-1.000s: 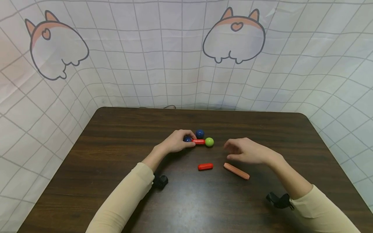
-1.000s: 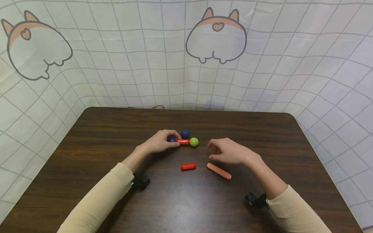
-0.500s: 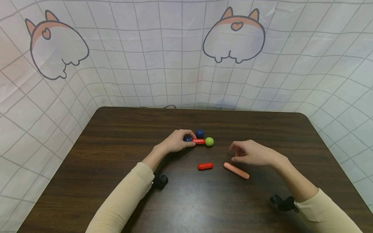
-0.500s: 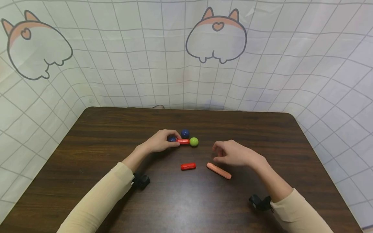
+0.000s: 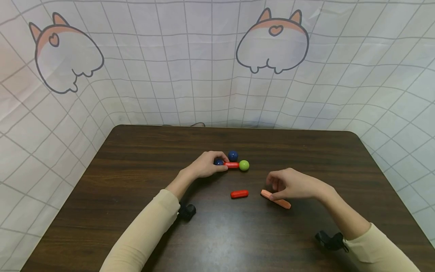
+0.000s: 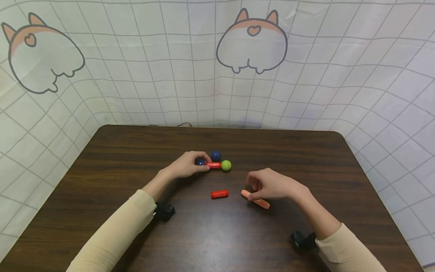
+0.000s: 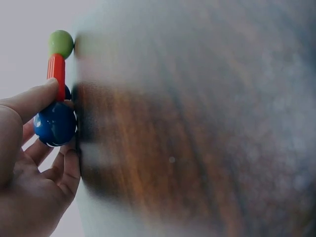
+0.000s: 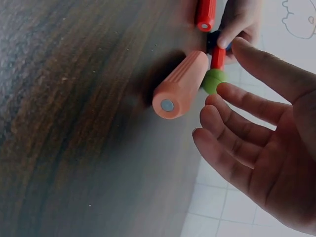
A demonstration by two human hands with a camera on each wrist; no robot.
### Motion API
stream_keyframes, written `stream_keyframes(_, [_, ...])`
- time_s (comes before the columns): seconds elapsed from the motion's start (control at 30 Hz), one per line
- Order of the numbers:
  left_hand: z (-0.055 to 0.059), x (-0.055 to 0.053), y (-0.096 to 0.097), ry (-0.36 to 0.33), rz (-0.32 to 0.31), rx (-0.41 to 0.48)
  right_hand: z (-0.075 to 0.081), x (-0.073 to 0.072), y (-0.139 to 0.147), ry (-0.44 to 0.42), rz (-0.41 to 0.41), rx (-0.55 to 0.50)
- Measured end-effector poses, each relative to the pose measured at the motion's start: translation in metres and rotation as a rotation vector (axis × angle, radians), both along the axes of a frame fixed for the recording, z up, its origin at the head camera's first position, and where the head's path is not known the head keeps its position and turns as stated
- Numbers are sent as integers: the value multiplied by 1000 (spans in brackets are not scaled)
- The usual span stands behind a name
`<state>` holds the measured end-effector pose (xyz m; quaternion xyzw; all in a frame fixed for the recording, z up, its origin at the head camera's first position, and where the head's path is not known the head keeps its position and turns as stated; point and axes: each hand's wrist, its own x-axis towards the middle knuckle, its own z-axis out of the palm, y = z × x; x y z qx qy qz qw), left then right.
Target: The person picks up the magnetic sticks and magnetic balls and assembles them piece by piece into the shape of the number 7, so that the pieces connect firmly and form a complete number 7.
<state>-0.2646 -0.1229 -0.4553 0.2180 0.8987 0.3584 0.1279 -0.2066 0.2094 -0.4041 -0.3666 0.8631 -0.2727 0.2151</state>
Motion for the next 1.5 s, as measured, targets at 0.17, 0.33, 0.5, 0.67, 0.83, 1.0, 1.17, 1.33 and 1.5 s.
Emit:
stream_keyframes(0.17, [0,0,0,0,-1,2,-4,0,0,-10,-1,6])
stream_keyframes(0.33, [0,0,0,2,3,1,-6,0,-1,-28,3,9])
stream_keyframes(0.5, [0,1,0,-1,6,-1,-7,-1,-2,-47,19,9])
stream_keyframes(0.67, [0,0,0,3,3,6,-7,-1,-3,-57,26,17])
stream_keyframes(0.83, [0,0,0,6,4,8,-8,-1,-4,-54,34,13])
stream_keyframes(1.0, [0,0,0,5,2,10,-9,-2,-4,-45,43,6])
stream_keyframes(1.17, [0,0,-1,4,3,12,-8,0,-5,-79,40,6])
stream_keyframes(1.33, [0,0,-1,-2,4,11,-12,2,-5,-123,62,6])
stream_keyframes(1.5, [0,1,0,-4,6,10,-14,1,-4,-86,89,0])
